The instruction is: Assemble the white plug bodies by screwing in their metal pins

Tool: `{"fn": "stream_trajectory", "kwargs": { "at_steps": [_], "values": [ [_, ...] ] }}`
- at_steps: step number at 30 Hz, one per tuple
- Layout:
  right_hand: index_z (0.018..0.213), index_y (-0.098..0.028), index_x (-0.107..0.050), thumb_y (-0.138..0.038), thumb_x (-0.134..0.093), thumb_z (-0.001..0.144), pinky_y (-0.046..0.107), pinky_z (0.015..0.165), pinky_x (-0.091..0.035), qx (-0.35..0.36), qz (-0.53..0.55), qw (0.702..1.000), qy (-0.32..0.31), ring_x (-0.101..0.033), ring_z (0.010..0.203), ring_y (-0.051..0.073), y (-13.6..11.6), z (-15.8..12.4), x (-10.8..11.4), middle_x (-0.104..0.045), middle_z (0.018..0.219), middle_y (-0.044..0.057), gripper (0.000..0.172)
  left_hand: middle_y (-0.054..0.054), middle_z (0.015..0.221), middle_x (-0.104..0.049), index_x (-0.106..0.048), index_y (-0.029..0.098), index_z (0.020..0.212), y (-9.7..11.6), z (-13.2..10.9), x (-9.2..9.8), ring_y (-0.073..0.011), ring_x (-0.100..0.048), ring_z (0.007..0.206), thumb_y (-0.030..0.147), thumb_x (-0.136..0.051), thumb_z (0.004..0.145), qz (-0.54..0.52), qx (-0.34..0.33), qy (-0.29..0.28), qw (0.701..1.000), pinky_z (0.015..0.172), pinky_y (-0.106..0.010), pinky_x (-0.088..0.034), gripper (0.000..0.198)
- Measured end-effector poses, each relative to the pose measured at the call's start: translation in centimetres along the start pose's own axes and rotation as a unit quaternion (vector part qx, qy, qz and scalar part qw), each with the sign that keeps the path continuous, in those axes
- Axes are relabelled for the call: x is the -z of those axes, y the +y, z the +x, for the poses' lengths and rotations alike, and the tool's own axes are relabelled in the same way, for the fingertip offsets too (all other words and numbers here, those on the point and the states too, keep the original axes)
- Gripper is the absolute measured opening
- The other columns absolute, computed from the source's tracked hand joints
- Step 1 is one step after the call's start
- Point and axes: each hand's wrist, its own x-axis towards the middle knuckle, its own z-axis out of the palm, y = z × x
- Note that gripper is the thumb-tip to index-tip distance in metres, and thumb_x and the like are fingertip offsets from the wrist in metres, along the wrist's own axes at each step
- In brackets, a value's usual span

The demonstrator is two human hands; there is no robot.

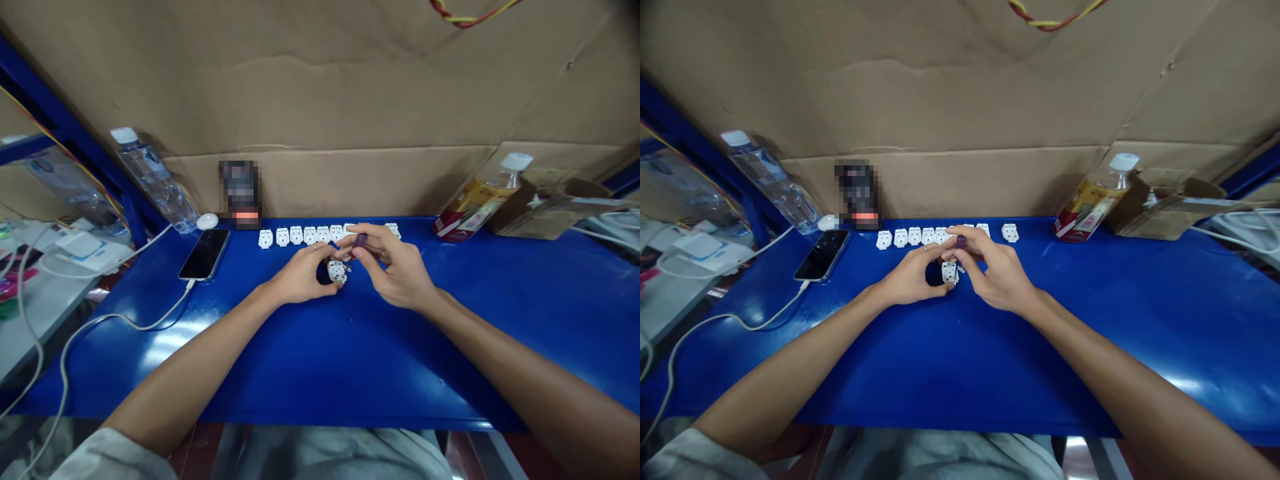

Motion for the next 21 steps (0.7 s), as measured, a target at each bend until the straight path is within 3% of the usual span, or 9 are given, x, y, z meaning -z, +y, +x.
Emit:
{"fn": "stream_trajectory", "kwargs": {
  "at_steps": [2,7,9,14,18,21],
  "values": [
    [0.149,-0.033,-0.054,-0.029,-0.055,0.107,0.041,0.096,-0.068,-0.001,-0.001,1.0,-0.012,-0.077,0.108,0.021,-0.15,0.11,0.14,-0.075,0.125,0.005,0.042,-0.008,0.121,-0.069,-0.064,0.021,0.122,-0.01,0.02,-0.03,-0.027,-0.066,0.116,0.029,-0.08,0.081,0.003,-0.001,0.001,1.0,0.103,-0.045,-0.052,0.045],
    [0.141,-0.037,-0.066,-0.03,-0.073,0.097,0.041,0.084,-0.072,0.028,-0.071,0.996,0.042,-0.075,0.103,0.023,-0.75,-0.15,-0.08,-0.073,0.123,0.005,0.045,-0.006,0.112,-0.07,-0.065,0.021,0.114,0.11,0.09,-0.01,-0.0255,-0.067,0.107,0.032,-0.078,0.083,0.004,0.0,0.0,1.0,0.095,-0.043,-0.055,0.035],
    [0.145,-0.036,-0.061,-0.028,-0.072,0.098,0.042,0.088,-0.072,0.018,-0.056,0.997,0.05,-0.077,0.101,0.023,-0.57,-0.41,-0.26,-0.075,0.122,0.004,0.049,-0.007,0.116,-0.07,-0.065,0.021,0.119,0.05,0.06,-0.11,-0.0265,-0.067,0.111,0.031,-0.079,0.083,0.003,0.0,-0.003,1.0,0.099,-0.045,-0.054,0.04],
    [0.149,-0.033,-0.054,-0.023,-0.063,0.102,0.045,0.1,-0.068,-0.004,0.0,1.0,0.002,-0.074,0.119,0.025,-0.3,-0.46,-0.2,-0.071,0.136,0.006,0.049,-0.009,0.133,-0.068,-0.058,0.025,0.141,-0.18,-0.06,-0.43,-0.0291,-0.064,0.126,0.03,-0.081,0.082,0.005,-0.011,0.012,1.0,0.11,-0.049,-0.051,0.064],
    [0.139,-0.036,-0.066,-0.024,-0.072,0.096,0.041,0.088,-0.072,0.035,-0.051,0.998,0.032,-0.074,0.113,0.023,-0.74,-0.19,0.03,-0.07,0.131,0.005,0.045,-0.008,0.122,-0.07,-0.065,0.022,0.125,0.03,-0.03,-0.22,-0.0271,-0.067,0.116,0.03,-0.08,0.083,0.003,-0.003,0.007,1.0,0.103,-0.047,-0.054,0.046],
    [0.143,-0.037,-0.063,-0.023,-0.073,0.095,0.042,0.086,-0.072,0.036,-0.048,0.997,0.048,-0.077,0.103,0.022,-0.56,-0.33,-0.11,-0.075,0.12,0.003,0.051,-0.007,0.117,-0.07,-0.066,0.022,0.12,0.2,-0.02,-0.05,-0.0266,-0.067,0.111,0.031,-0.079,0.083,0.001,0.003,-0.003,1.0,0.099,-0.046,-0.055,0.04]
  ]
}}
